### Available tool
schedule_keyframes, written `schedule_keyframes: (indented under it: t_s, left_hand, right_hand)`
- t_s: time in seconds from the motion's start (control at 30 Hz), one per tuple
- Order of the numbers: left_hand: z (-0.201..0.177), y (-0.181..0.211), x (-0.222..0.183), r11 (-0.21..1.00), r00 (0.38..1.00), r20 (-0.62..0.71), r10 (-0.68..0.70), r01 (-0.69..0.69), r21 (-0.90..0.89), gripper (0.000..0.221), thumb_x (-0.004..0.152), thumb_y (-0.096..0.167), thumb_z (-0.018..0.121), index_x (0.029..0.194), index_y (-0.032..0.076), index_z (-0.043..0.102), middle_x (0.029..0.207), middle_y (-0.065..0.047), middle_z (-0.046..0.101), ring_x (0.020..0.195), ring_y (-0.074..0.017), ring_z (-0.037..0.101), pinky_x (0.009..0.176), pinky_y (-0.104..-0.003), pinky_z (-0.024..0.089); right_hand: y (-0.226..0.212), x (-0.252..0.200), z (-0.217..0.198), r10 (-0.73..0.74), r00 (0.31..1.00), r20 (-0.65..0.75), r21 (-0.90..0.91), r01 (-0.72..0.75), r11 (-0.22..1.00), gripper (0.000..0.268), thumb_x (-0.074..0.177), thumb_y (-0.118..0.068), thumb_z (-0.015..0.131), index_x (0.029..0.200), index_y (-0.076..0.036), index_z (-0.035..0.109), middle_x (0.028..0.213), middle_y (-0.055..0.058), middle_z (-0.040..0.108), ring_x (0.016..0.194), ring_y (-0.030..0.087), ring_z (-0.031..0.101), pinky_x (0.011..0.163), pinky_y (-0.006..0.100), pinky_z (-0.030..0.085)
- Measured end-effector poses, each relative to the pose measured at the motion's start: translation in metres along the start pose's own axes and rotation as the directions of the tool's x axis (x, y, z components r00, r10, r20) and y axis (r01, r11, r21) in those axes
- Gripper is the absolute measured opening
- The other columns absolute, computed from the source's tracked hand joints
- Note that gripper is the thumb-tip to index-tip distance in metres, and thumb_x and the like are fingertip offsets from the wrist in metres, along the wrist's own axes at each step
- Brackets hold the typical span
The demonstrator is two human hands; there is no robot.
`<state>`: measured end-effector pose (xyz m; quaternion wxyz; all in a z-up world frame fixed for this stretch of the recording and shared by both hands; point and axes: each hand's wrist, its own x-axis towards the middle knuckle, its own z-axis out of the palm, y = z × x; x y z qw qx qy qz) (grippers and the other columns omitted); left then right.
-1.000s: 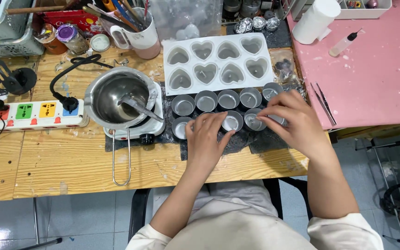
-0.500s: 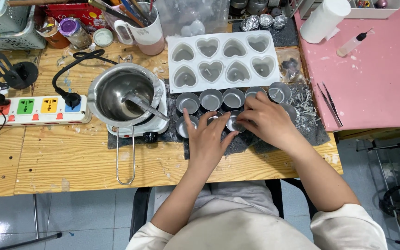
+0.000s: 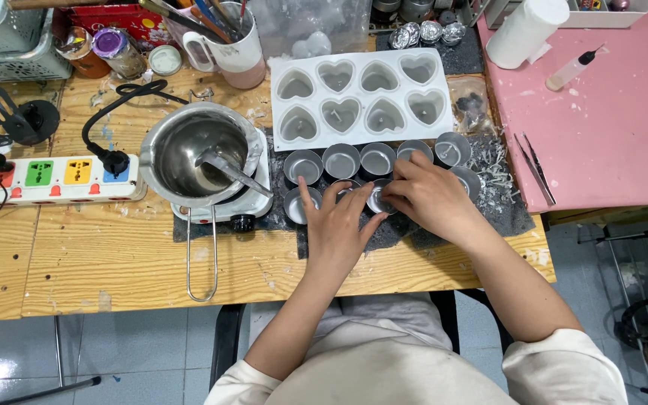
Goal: Preparing candle wicks and inserting them into small metal containers.
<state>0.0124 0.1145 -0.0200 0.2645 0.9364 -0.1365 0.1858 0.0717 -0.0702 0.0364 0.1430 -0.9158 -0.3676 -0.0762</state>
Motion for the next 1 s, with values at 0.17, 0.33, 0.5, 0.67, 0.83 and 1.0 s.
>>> schedule_keyframes:
  t_s: [0.17,0.33,0.5,0.67,0.83,1.0]
  left_hand:
    - [-0.002,0.002,0.001,1.000,1.000,0.000,0.005,-0.005,-0.025,0.058,0.085,0.039,0.078,0.132,0.009,0.065,0.113,-0.004,0.071,0.121,-0.0251,0.058,0.121,-0.073,0.006]
    - [-0.010,0.011,0.001,0.997,0.998,-0.057,0.037,-0.041,-0.066,0.055,0.088,0.035,0.078,0.135,0.010,0.062,0.126,-0.004,0.066,0.126,-0.0257,0.057,0.123,-0.069,0.013]
    - [-0.007,0.039,0.002,0.975,0.989,-0.083,0.125,-0.138,-0.175,0.039,0.095,0.027,0.073,0.129,0.011,0.063,0.126,-0.004,0.066,0.127,-0.0227,0.059,0.123,-0.056,0.029]
    - [0.021,0.082,0.002,0.900,0.942,0.028,0.333,-0.309,-0.308,0.030,0.100,0.025,0.069,0.127,0.011,0.065,0.120,-0.005,0.068,0.116,-0.0224,0.063,0.108,-0.048,0.041]
    - [0.059,0.119,0.004,0.824,0.910,0.154,0.384,-0.263,-0.501,0.032,0.102,0.024,0.067,0.128,0.005,0.064,0.123,-0.010,0.068,0.117,-0.0254,0.063,0.099,-0.039,0.051]
    - [0.122,0.136,0.007,0.939,0.937,0.114,0.331,-0.314,-0.140,0.043,0.092,0.016,0.061,0.127,-0.008,0.062,0.139,-0.019,0.061,0.121,-0.0290,0.058,0.099,-0.040,0.049]
  right_hand:
    - [-0.002,-0.002,-0.009,0.038,0.999,0.003,0.029,-0.038,0.999,0.015,0.081,-0.023,0.080,0.092,-0.013,0.079,0.090,0.002,0.060,0.094,0.024,0.058,0.071,0.039,0.052]
    - [0.012,-0.034,-0.045,0.058,0.985,-0.163,0.183,-0.028,0.983,0.026,0.085,-0.015,0.079,0.111,-0.010,0.080,0.090,0.006,0.059,0.089,0.024,0.057,0.075,0.037,0.049]
    - [0.031,-0.095,-0.070,0.501,0.808,-0.310,0.410,-0.362,0.837,0.017,0.094,-0.007,0.077,0.110,-0.011,0.078,0.085,0.005,0.056,0.074,0.018,0.052,0.063,0.032,0.040]
    - [0.044,-0.135,-0.069,0.627,0.675,-0.389,0.267,-0.569,0.778,0.014,0.098,-0.010,0.080,0.112,-0.011,0.079,0.088,0.006,0.058,0.077,0.019,0.054,0.066,0.033,0.044]
    - [0.063,-0.159,-0.038,0.521,0.747,-0.413,-0.076,-0.598,0.798,0.010,0.094,-0.018,0.083,0.101,-0.012,0.079,0.091,0.004,0.063,0.098,0.023,0.062,0.081,0.038,0.053]
    - [0.060,-0.149,-0.022,0.571,0.758,-0.314,-0.180,-0.638,0.748,0.018,0.084,-0.020,0.082,0.101,-0.015,0.080,0.096,0.002,0.064,0.098,0.026,0.059,0.075,0.040,0.054]
